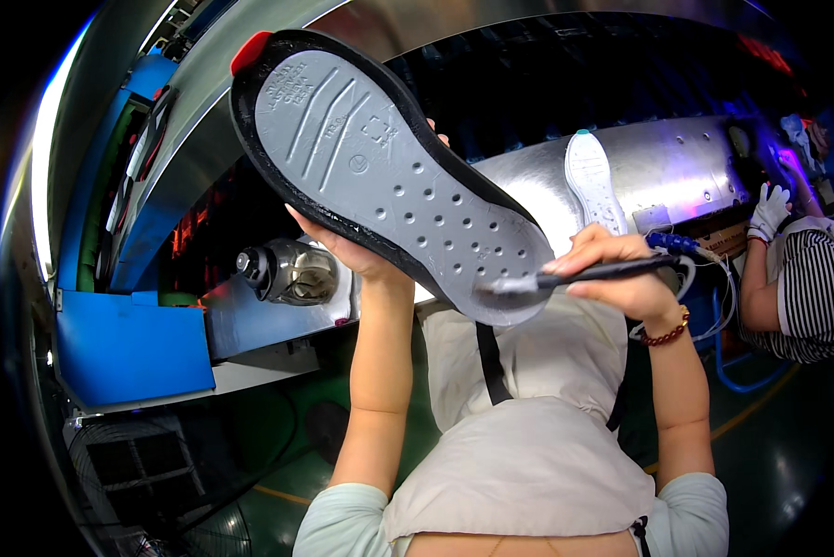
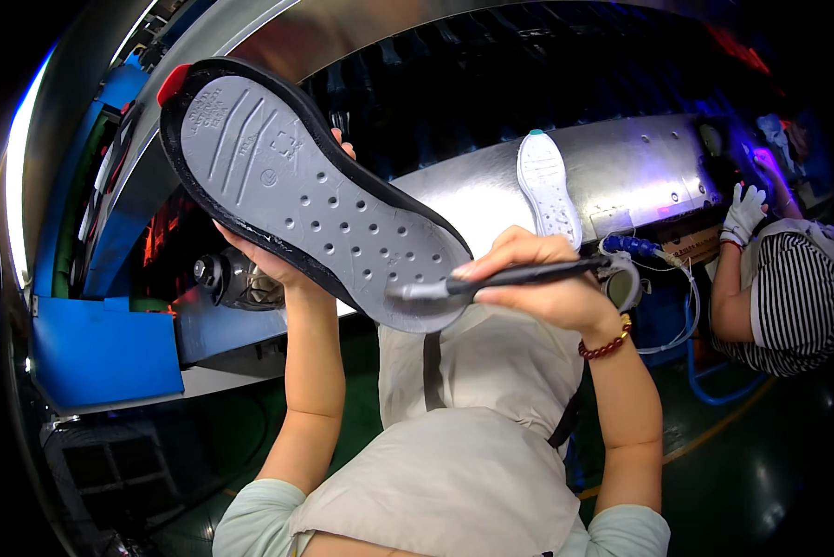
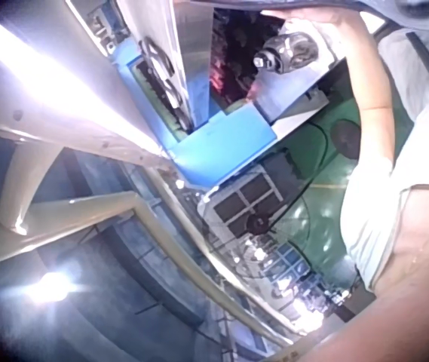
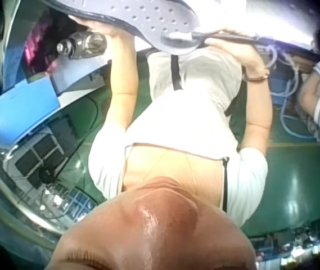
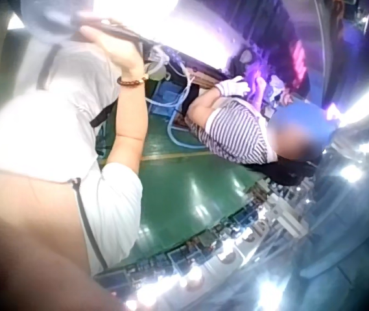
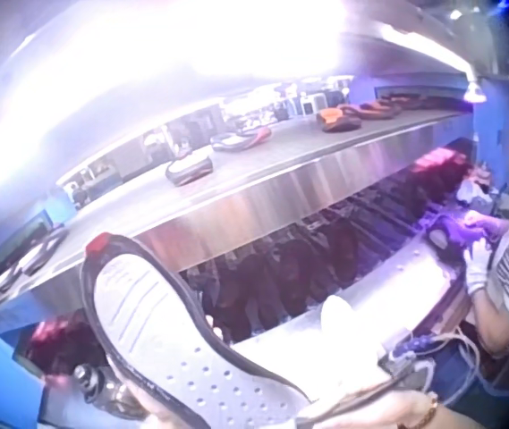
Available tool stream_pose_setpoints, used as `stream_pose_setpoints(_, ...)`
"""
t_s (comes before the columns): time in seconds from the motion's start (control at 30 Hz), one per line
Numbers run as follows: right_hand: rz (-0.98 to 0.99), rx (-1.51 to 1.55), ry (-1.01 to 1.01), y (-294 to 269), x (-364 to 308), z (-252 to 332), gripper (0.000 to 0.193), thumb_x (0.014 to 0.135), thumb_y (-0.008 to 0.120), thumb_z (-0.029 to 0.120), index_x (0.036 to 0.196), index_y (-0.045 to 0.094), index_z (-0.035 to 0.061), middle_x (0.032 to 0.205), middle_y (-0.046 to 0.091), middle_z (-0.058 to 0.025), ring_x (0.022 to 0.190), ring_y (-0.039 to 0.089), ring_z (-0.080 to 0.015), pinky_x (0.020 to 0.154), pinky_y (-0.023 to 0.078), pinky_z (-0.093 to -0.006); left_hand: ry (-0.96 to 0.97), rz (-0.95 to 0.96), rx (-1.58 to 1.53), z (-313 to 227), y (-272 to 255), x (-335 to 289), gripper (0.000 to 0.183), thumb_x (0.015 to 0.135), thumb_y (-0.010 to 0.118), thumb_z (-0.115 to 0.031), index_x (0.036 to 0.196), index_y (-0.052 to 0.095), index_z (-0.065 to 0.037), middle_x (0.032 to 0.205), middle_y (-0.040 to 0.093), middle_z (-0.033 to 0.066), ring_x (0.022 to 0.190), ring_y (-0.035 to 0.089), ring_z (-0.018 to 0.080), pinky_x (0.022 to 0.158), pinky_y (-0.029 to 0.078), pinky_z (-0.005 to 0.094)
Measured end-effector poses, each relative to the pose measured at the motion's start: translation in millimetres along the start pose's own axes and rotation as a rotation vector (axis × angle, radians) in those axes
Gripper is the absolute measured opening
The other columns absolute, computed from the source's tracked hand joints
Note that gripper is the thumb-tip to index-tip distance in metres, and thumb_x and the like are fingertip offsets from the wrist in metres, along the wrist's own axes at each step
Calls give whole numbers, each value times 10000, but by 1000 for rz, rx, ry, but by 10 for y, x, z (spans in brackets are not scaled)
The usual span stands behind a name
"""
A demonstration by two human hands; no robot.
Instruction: The person repeatedly picks up shoe soles from a conveyor belt, applies glue to the bottom surface with a brush, and places them back on the belt. The process is repeated for multiple soles in a factory setting.
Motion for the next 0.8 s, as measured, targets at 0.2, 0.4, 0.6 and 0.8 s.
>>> stream_pose_setpoints(0.2,215,349,-230,41,-46,78,237,601,690,-27,833,660,13,860,647,-106,924,512,-180,813,406,-294,-17,43,27,-44,131,-14,859,725,372,-683,1332,211,-97,1271,277,285,1124,351,450,919,342,520)
stream_pose_setpoints(0.4,1,461,-123,-41,-18,-51,227,634,629,-76,855,629,-25,910,620,-161,918,547,-216,850,422,-317,42,-221,94,-135,-77,-4,709,833,247,-609,1277,337,-63,1279,382,93,1148,381,229,983,296,345)
stream_pose_setpoints(0.6,-66,377,19,230,40,10,218,678,639,-56,892,609,-24,922,619,-151,871,597,-196,792,468,-271,-185,-63,91,497,-490,-649,899,689,379,-715,1335,241,-105,1286,339,213,1147,375,376,938,337,484)
stream_pose_setpoints(0.8,534,49,-76,495,34,405,204,655,679,-19,855,637,-9,891,636,-142,864,613,-199,751,489,-280,-472,183,-326,376,-134,-558,593,719,527,-285,1186,408,60,1125,497,217,983,531,316,867,421,388)
Point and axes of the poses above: each hand's wrist, its own x-axis towards the middle knuckle, its own y-axis out of the palm, z = x × y, the point moved 8 cm from there along x, towards the middle knuckle
